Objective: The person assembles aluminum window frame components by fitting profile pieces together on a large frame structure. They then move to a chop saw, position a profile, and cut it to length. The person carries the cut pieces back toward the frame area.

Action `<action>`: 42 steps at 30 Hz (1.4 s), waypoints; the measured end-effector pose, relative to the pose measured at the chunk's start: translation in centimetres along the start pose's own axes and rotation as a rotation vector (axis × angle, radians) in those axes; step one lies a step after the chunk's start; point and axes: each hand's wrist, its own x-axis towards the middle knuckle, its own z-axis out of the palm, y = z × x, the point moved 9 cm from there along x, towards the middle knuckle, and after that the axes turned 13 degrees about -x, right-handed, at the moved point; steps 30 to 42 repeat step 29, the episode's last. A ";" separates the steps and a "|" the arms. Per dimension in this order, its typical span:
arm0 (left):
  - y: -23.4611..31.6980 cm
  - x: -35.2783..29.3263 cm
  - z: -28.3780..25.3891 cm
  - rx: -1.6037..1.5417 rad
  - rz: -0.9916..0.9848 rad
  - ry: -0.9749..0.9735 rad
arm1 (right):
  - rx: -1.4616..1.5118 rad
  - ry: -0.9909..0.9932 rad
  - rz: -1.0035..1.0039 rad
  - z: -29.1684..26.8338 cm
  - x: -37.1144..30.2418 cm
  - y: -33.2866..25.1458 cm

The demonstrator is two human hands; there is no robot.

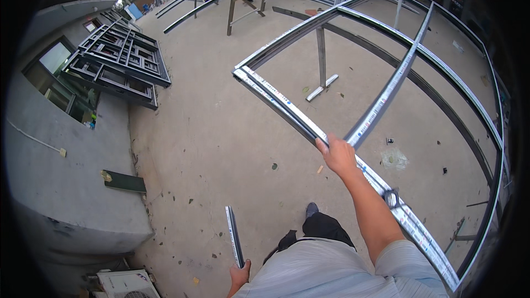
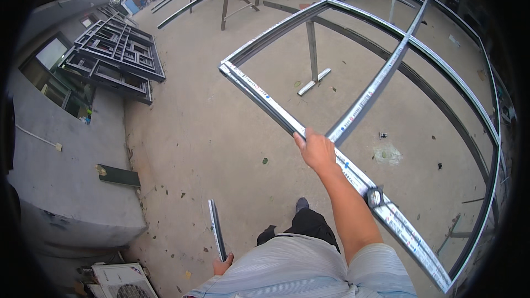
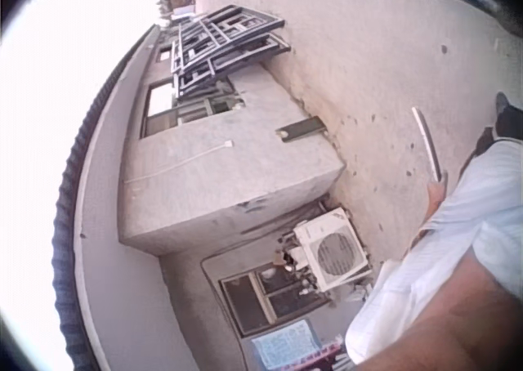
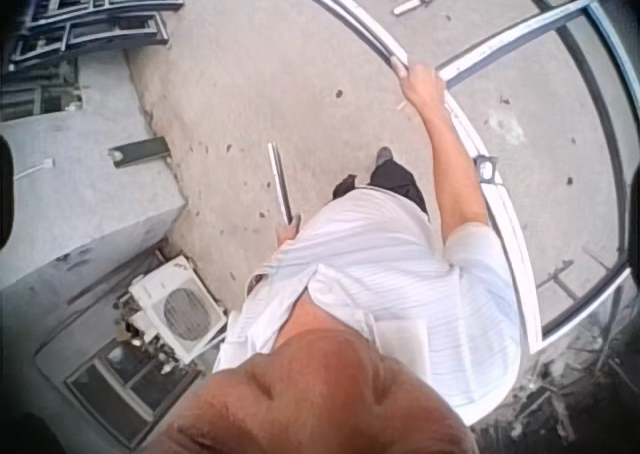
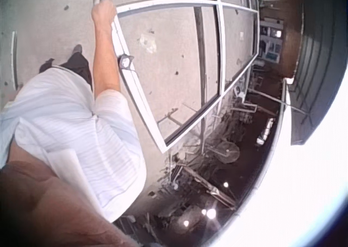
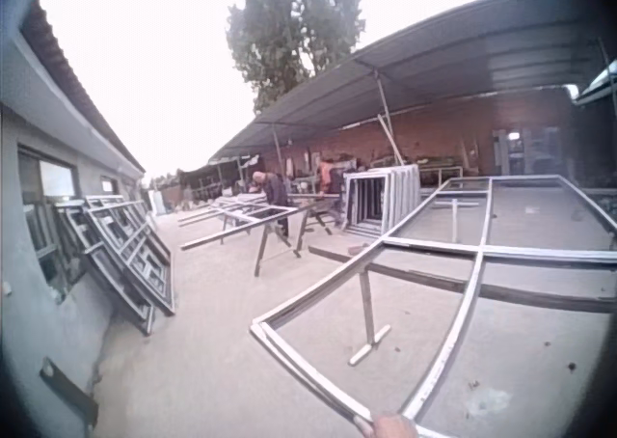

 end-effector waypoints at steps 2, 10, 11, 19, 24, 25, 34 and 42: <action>-0.1 1.9 0.3 0.026 0.064 0.001 | -0.022 -0.060 0.031 1.0 4.0 0.4; 10.8 11.4 1.5 0.123 0.007 0.008 | -0.018 -0.171 0.050 3.7 11.2 0.8; 14.5 12.9 2.4 0.104 0.081 -0.014 | -0.016 -0.201 0.062 4.1 11.5 0.8; 36.8 28.0 11.1 0.236 0.388 -0.315 | -0.036 -0.309 0.119 5.3 12.1 -1.6; 52.2 31.5 18.1 0.338 0.670 -0.557 | -0.019 -0.275 0.163 5.4 12.3 -1.7; 54.3 32.0 19.3 0.380 0.670 -0.592 | -0.010 -0.295 0.174 5.3 12.5 -2.2; 62.4 29.7 23.6 0.471 0.732 -0.741 | -0.020 -0.304 0.176 5.4 13.2 -2.6; 62.4 29.7 23.6 0.471 0.732 -0.741 | -0.020 -0.304 0.176 5.4 13.2 -2.6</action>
